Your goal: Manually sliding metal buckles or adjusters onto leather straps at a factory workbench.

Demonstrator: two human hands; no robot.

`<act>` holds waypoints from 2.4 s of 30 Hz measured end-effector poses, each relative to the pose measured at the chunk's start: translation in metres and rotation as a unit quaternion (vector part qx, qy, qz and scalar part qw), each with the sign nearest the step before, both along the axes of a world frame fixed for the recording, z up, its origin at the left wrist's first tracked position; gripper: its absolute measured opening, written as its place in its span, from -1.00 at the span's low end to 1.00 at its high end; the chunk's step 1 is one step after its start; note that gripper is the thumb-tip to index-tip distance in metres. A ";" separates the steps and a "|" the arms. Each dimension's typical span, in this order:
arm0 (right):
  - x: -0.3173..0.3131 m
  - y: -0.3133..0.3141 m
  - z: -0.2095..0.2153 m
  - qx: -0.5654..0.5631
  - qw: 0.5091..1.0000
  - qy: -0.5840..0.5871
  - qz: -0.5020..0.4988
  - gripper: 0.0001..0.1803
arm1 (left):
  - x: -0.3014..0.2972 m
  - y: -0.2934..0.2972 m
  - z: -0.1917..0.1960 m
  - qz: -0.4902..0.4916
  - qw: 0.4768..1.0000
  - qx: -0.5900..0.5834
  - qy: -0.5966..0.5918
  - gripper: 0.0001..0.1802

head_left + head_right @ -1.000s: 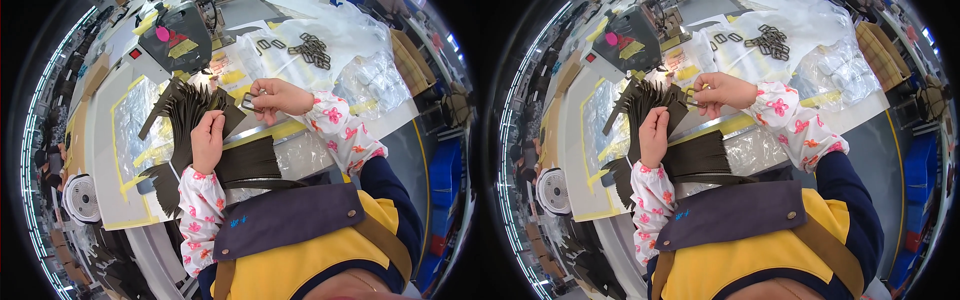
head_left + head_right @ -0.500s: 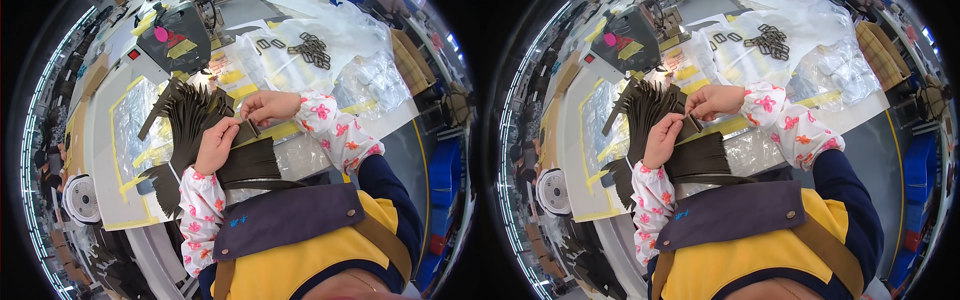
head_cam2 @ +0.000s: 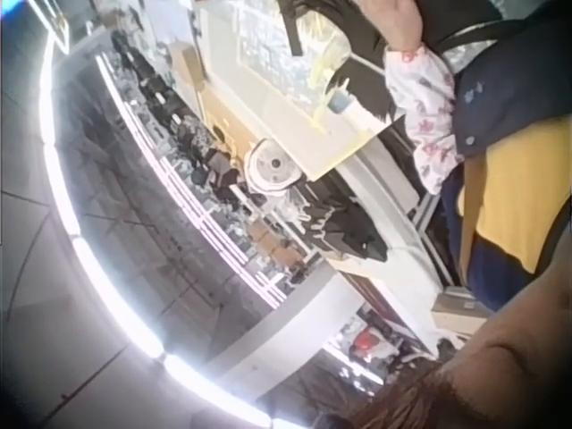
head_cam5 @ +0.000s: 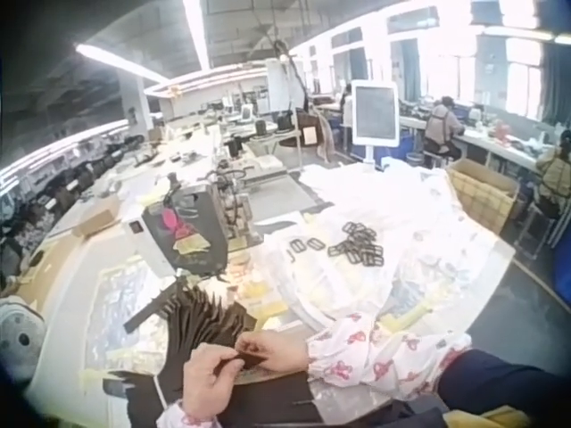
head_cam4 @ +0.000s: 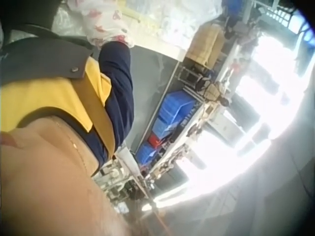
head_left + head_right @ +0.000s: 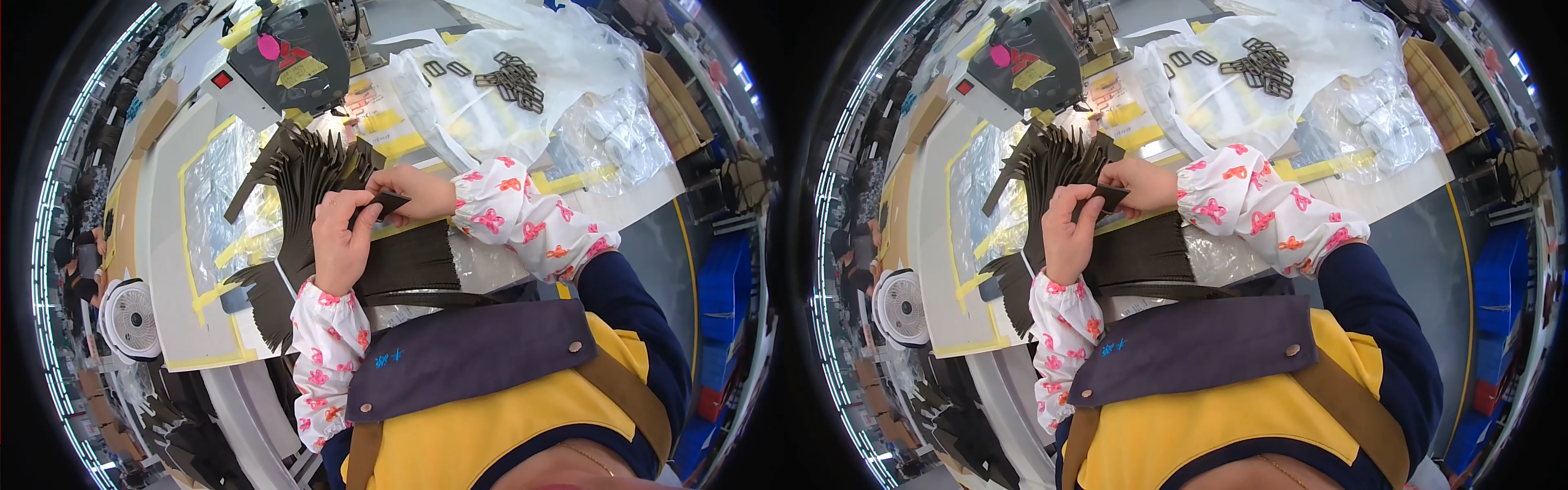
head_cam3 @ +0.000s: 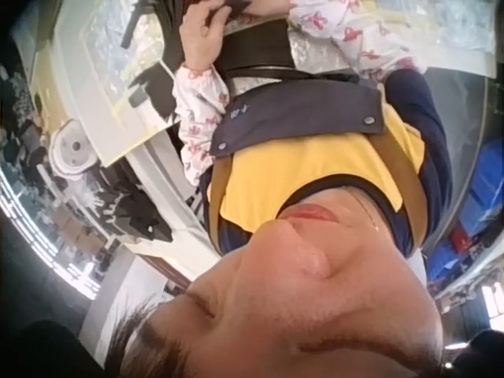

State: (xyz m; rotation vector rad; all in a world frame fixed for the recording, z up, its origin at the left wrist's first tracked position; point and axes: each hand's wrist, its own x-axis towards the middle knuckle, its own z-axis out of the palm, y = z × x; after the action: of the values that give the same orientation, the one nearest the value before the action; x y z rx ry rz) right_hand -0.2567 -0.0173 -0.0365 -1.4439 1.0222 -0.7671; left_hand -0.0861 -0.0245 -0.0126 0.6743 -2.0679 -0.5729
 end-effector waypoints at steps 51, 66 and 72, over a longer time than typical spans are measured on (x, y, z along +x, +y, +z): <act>-0.219 0.034 0.016 -0.036 0.928 0.044 -0.369 -0.77 | -0.019 -0.003 -0.011 -0.131 0.941 0.150 -0.274 -0.86; -0.025 0.027 0.017 0.092 0.961 -0.219 -0.143 -0.79 | -0.004 0.002 -0.005 -0.025 0.979 0.200 0.007 -0.86; -0.035 0.022 0.023 0.102 0.923 -0.355 -0.113 -0.78 | 0.002 0.002 -0.007 0.026 0.985 0.166 0.041 -0.86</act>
State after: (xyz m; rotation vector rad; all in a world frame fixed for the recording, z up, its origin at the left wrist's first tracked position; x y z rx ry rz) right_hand -0.2918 0.0050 -0.0133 -0.7648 0.6715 -1.1982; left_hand -0.0838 -0.0221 -0.0195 0.8769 -1.8903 -0.9125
